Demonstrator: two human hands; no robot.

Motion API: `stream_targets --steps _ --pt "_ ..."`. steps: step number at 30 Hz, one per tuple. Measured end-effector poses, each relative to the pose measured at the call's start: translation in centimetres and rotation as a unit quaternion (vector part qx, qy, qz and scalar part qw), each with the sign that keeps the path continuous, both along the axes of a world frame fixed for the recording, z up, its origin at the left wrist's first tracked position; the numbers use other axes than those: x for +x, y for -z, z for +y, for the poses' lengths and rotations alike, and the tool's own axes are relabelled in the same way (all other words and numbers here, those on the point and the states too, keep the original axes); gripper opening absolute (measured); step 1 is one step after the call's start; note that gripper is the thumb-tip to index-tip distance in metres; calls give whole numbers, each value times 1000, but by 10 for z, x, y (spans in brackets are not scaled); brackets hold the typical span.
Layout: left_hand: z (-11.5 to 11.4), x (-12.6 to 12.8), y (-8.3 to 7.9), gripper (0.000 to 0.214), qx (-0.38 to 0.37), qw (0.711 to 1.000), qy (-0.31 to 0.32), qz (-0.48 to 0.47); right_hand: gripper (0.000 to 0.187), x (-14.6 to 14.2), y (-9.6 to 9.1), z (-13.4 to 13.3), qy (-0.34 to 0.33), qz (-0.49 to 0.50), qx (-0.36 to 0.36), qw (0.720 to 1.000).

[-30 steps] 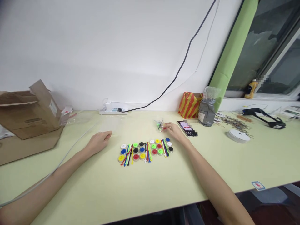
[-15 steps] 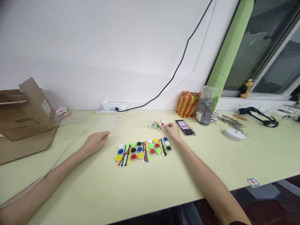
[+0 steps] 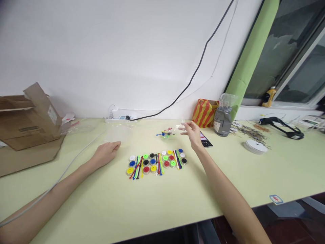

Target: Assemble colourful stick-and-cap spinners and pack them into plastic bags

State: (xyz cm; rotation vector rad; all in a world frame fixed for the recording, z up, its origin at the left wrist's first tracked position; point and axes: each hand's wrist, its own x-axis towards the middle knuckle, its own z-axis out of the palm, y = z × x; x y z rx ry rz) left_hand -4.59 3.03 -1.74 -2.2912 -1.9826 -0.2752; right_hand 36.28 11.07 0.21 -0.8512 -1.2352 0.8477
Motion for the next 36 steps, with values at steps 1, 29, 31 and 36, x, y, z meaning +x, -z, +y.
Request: stream_targets --steps 1,29,31,36 --pt "0 0 0 15 2 1000 1 -2 39 2 -1 1 6 14 3 1000" --pt "-45 67 -15 30 -38 696 126 -706 34 -139 -4 -115 -225 -71 -47 971" --pt "-45 65 -17 27 -50 696 137 -703 40 -134 -4 -111 -213 -52 -48 974" --pt "-44 61 -20 29 -89 728 179 -656 45 -122 -6 -102 -243 -22 -76 967"
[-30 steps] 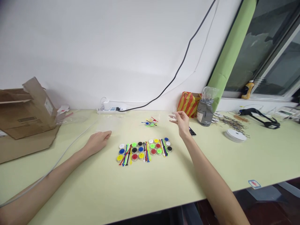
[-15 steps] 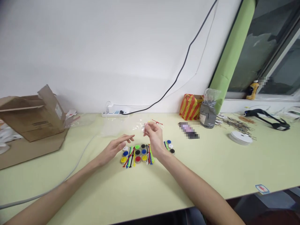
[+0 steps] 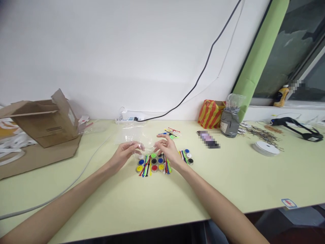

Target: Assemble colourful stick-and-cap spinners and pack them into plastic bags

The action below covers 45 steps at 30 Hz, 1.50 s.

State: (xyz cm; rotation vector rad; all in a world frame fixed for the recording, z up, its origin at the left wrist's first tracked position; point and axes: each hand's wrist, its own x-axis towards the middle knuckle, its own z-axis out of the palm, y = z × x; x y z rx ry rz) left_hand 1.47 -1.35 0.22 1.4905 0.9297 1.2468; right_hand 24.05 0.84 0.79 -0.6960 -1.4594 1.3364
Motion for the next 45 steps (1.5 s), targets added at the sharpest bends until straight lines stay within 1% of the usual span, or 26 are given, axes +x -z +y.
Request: stream_targets --steps 4,9,11,14,19,23,26,28,30,32,33,34,36,37,38,40,42,45 --pt "2 -4 2 32 -2 1000 -11 19 40 4 -1 0 -57 -25 5 998" --pt "4 -6 4 33 -2 1000 -22 21 35 5 3 3 -100 -30 44 994" --pt "5 -6 5 33 -2 1000 -22 16 34 4 8 6 -92 -36 51 994" --pt "5 -6 5 33 -1 1000 -22 13 32 4 14 11 -57 -61 43 996" --pt "4 -6 4 33 -13 1000 -19 20 28 6 16 14 -6 -107 43 993" --pt "6 -4 6 33 -21 999 -40 25 25 6 17 14 22 -128 48 990" --pt "8 -2 10 33 -20 998 -58 24 21 4 18 12 27 -148 40 988" --pt "11 -4 12 34 -25 997 -76 4 18 3 18 11 29 -167 50 984" --pt "16 -12 13 35 -27 993 -113 -18 14 5 16 11 49 -192 79 977" --pt "24 -27 13 36 -10 984 -176 -17 11 10 13 11 89 -218 118 965" --pt "28 -36 13 40 -3 979 -201 -14 12 12 12 12 114 -233 139 956" --pt "33 -46 13 50 1 974 -226 -6 13 15 10 13 141 -249 161 944" --pt "42 -65 13 67 -10 957 -286 52 16 21 8 14 192 -288 200 917" --pt "45 -74 13 73 -27 953 -296 64 17 23 7 15 214 -306 213 903" --pt "48 -81 13 77 -35 952 -297 69 17 25 6 16 232 -321 221 891" --pt "52 -91 13 82 -44 951 -294 81 18 28 6 19 249 -338 229 878" --pt "52 -97 12 80 -50 955 -275 98 19 30 7 22 257 -340 236 873" --pt "51 -101 10 71 -58 961 -239 126 19 32 8 25 273 -337 247 867"
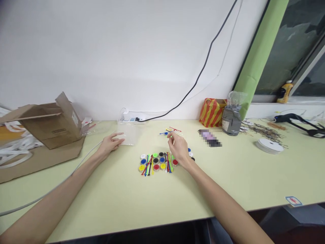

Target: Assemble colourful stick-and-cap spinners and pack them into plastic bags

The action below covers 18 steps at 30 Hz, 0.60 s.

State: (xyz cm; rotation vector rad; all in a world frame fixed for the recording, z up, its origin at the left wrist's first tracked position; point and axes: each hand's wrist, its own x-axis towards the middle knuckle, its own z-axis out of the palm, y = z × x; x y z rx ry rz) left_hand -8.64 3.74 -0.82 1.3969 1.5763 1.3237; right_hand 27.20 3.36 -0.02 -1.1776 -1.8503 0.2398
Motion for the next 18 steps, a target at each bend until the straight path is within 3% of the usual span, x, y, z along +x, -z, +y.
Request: stream_targets --steps 4,6,9,13,16,18 --pt "2 -4 3 77 25 994 -35 101 21 2 1 2 9 4 8 1000" --pt "4 -4 5 78 79 970 -76 219 21 2 1 2 8 7 10 1000" --pt "6 1 8 63 152 923 -100 340 22 3 1 2 8 10 13 1000" --pt "5 10 9 43 183 878 -22 442 23 4 1 4 8 3 19 1000" --pt "4 11 13 44 134 851 37 506 23 4 0 4 13 -10 22 1000" --pt "5 8 18 48 94 852 42 514 24 8 -1 6 25 -22 29 999"
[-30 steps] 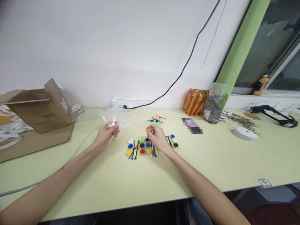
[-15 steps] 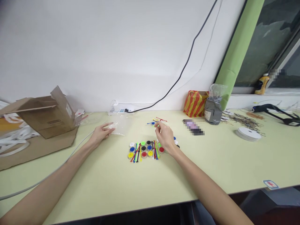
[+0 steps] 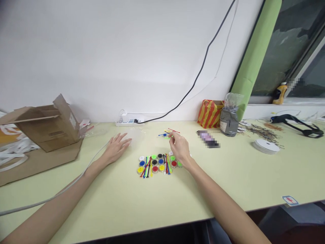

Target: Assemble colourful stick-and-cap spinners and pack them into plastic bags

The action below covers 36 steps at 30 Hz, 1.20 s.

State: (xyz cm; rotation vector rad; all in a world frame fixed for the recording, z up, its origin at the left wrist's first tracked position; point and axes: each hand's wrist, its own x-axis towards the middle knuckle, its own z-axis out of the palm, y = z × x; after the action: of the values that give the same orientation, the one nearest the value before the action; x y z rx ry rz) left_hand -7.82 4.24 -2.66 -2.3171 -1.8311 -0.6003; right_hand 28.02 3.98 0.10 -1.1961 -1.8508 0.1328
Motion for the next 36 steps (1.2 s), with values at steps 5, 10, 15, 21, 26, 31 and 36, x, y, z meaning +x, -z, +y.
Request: stream_targets --steps 5,10,15,21,26,31,36 --pt "10 -12 15 60 -47 999 4 18 30 35 -1 27 84 -1 60 995" --pt "17 -16 21 61 -38 999 6 23 37 75 8 66 80 -24 21 996" --pt "16 -17 26 62 -35 996 -61 50 26 65 20 86 -21 -117 -53 991" --pt "14 -12 24 65 -9 996 -58 65 21 31 18 113 -14 -178 -122 976" --pt "4 10 11 60 54 997 -2 52 13 9 15 129 13 -205 -167 964" --pt "-15 40 -5 54 90 992 79 40 10 -4 2 132 7 -194 -179 965" --pt "-31 60 -17 45 116 984 132 3 8 -13 -23 118 -12 -120 -168 978"
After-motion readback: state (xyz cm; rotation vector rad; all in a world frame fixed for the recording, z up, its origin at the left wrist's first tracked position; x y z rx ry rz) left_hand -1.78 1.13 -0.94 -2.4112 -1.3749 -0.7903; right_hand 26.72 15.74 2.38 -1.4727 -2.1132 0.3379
